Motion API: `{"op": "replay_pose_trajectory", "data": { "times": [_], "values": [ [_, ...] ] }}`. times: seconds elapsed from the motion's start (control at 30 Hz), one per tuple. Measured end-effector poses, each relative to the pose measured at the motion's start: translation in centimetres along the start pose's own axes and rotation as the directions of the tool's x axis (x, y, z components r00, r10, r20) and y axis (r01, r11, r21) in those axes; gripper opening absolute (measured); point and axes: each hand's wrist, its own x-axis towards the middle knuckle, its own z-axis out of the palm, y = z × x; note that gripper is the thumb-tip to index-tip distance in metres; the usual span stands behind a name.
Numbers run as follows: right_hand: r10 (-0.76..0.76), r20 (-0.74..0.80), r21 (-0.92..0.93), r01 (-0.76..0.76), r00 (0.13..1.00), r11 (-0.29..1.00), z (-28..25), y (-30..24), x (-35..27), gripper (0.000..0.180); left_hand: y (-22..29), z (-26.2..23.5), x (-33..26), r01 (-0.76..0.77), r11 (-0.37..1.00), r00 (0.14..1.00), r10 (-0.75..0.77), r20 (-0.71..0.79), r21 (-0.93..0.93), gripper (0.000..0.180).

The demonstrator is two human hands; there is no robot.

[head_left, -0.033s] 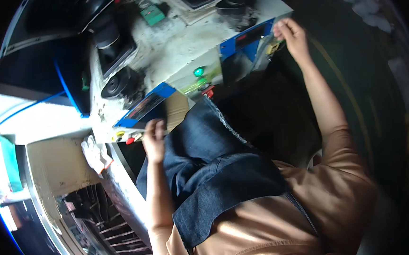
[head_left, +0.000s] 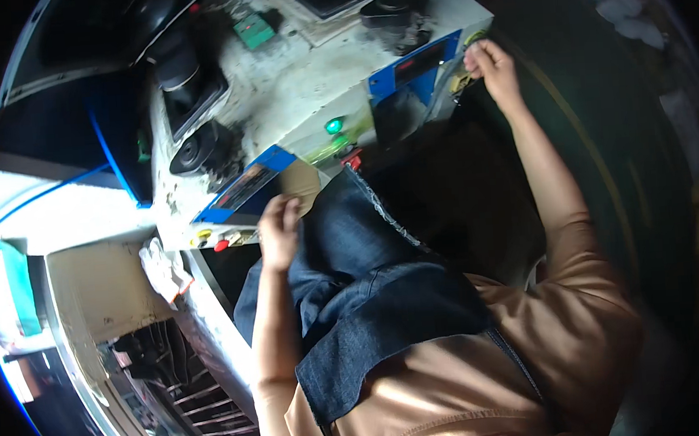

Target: The person repeatedly picks up black shoes from a metal rack and places them into a machine. They handle the shoes one by one, moving them from the rack to the machine's input area and then back to the rack in a repetitive cycle.

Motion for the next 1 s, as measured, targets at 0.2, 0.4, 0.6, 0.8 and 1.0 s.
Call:
{"op": "replay_pose_trajectory", "data": {
  "times": [0.2,0.4,0.6,0.8,1.0],
  "values": [
    [0.196,-0.042,-0.434,-0.195,0.98,0.88,-3.2,11.4,-0.5,0.027,6.3,10.1,7.1,-0.314,0.948,0.927,0.295,0.232,0.051,0.024],
    [0.053,-0.051,-0.589,-0.073,0.997,0.804,-1.9,12.2,1.7,0.024,4.7,10.3,8.3,-0.255,0.955,0.954,0.224,0.198,0.148,0.019],
    [0.085,-0.051,-0.689,-0.096,0.995,0.718,-1.6,12.1,1.5,0.026,5.5,8.4,6.5,-0.377,0.92,0.889,0.33,0.317,0.101,0.022],
    [0.242,0.053,-0.454,-0.192,0.969,0.87,-0.9,15.2,-5.8,0.02,3.4,0.5,-0.3,-0.447,0.819,0.894,0.423,0.147,0.36,0.013],
    [0.542,0.267,-0.32,-0.457,0.797,0.83,4.7,18.2,-21.5,0.013,-6.9,-10.1,-10.0,0.193,0.874,0.943,-0.039,-0.331,0.446,0.027]
  ]
}}
